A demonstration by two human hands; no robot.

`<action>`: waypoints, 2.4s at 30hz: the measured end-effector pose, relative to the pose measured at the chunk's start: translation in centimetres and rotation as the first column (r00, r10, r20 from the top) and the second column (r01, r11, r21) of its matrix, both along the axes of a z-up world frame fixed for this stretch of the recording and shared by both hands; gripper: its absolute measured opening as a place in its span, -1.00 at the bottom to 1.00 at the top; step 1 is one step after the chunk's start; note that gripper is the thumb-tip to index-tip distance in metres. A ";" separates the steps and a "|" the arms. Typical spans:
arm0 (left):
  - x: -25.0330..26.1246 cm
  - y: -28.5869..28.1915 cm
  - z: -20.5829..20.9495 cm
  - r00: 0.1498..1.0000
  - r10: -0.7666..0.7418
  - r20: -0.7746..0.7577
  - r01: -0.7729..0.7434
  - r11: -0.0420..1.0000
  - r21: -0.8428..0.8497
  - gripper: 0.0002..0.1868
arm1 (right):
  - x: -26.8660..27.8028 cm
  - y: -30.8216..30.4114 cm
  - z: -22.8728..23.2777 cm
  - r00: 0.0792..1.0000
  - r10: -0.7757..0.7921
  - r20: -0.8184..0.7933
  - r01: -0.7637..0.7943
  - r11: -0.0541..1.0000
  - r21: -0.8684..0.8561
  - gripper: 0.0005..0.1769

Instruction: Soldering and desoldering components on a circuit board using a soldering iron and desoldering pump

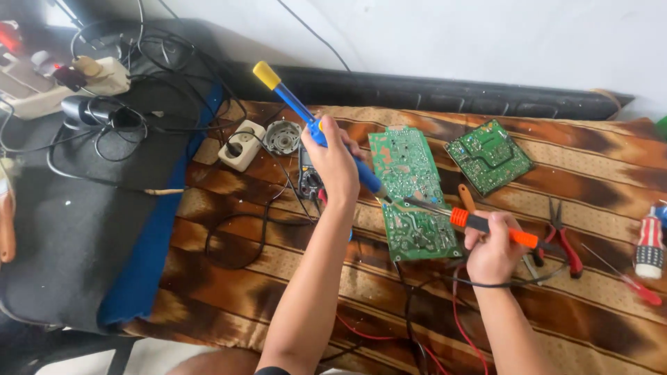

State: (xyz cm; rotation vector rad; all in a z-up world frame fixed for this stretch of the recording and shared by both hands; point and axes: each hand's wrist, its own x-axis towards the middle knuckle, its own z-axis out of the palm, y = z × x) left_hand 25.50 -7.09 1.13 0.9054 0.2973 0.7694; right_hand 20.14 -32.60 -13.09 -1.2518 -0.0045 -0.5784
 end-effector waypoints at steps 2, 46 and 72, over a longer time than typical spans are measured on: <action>0.5 0.0 0.2 1.000 -0.005 -0.028 0.005 1.000 0.007 -0.59 | 0.4 -0.2 -0.4 1.000 0.008 -0.006 -0.008 1.000 0.027 -0.68; -1.1 2.9 -1.6 0.985 0.058 0.163 -0.059 0.998 -0.002 -0.60 | 0.4 2.0 8.4 0.837 0.544 0.060 -0.081 0.231 -0.970 0.13; 5.3 -1.3 -0.5 0.957 0.040 0.287 -0.123 0.954 0.274 -0.46 | 3.9 0.5 1.2 0.994 0.109 0.026 -0.107 0.991 -0.079 -0.63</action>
